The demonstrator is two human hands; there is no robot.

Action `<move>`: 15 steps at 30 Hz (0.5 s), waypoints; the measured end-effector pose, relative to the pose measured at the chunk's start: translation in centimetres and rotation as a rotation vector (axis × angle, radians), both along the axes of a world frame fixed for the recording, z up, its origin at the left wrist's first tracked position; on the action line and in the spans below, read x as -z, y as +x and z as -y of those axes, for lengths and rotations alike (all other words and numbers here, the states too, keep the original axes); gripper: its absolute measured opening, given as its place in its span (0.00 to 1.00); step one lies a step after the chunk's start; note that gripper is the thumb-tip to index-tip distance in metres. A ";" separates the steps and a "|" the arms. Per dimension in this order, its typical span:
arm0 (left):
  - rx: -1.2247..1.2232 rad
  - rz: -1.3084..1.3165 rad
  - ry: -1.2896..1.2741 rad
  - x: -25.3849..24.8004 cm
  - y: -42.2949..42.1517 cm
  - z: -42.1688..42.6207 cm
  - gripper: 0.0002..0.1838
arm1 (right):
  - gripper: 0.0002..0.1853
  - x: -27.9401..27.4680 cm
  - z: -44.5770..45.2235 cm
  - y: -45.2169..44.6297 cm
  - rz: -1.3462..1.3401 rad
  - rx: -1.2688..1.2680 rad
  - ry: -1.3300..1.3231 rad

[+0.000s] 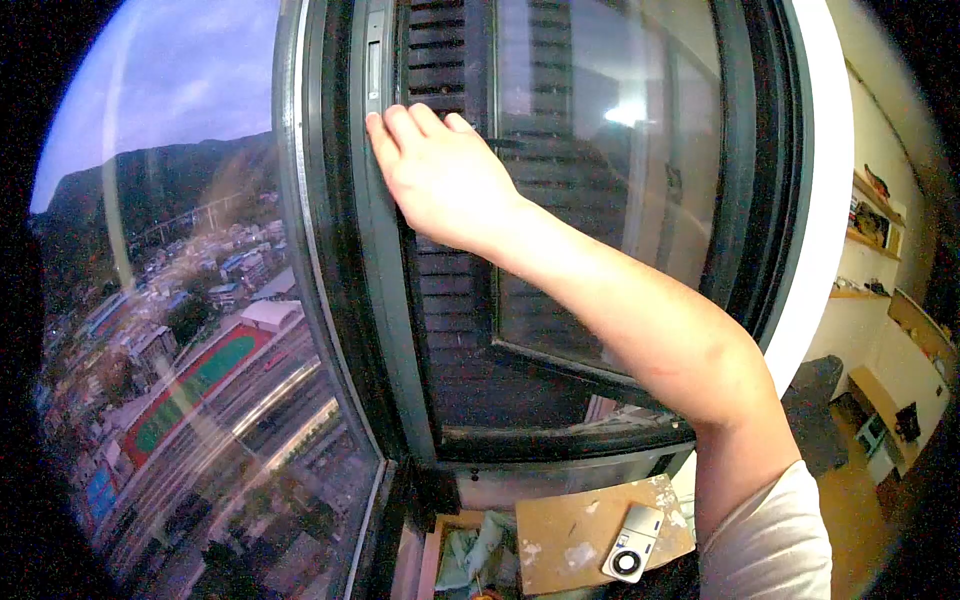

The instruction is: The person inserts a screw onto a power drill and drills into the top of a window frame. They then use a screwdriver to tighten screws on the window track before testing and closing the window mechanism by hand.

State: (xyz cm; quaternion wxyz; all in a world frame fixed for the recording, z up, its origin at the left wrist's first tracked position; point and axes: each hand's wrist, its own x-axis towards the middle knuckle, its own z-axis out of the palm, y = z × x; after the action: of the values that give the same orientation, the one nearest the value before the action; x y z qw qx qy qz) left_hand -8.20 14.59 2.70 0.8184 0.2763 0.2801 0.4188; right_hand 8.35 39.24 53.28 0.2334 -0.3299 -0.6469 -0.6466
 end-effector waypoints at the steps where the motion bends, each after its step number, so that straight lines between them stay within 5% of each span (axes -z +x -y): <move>1: -0.004 0.007 0.007 -0.2 0.0 0.0 0.17 | 0.25 -0.1 -0.1 0.4 -0.038 -0.111 -0.031; 5: -0.001 0.002 0.043 -0.8 0.0 -0.1 0.19 | 0.26 -0.4 0.7 1.4 -0.082 -0.258 -0.177; 12: -0.002 -0.038 0.045 -1.5 0.0 -0.3 0.19 | 0.32 -0.6 0.8 0.4 -0.093 -0.096 -0.172; 15: -0.009 -0.062 0.029 -2.3 -0.1 -0.2 0.20 | 0.27 -0.3 0.2 0.3 -0.048 -0.091 -0.072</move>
State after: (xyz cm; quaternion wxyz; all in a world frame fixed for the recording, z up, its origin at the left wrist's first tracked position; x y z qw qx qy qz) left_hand -8.31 14.75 5.02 0.8034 0.2998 0.3005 0.4175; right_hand 8.62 39.08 53.57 0.2660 -0.3235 -0.6784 -0.6036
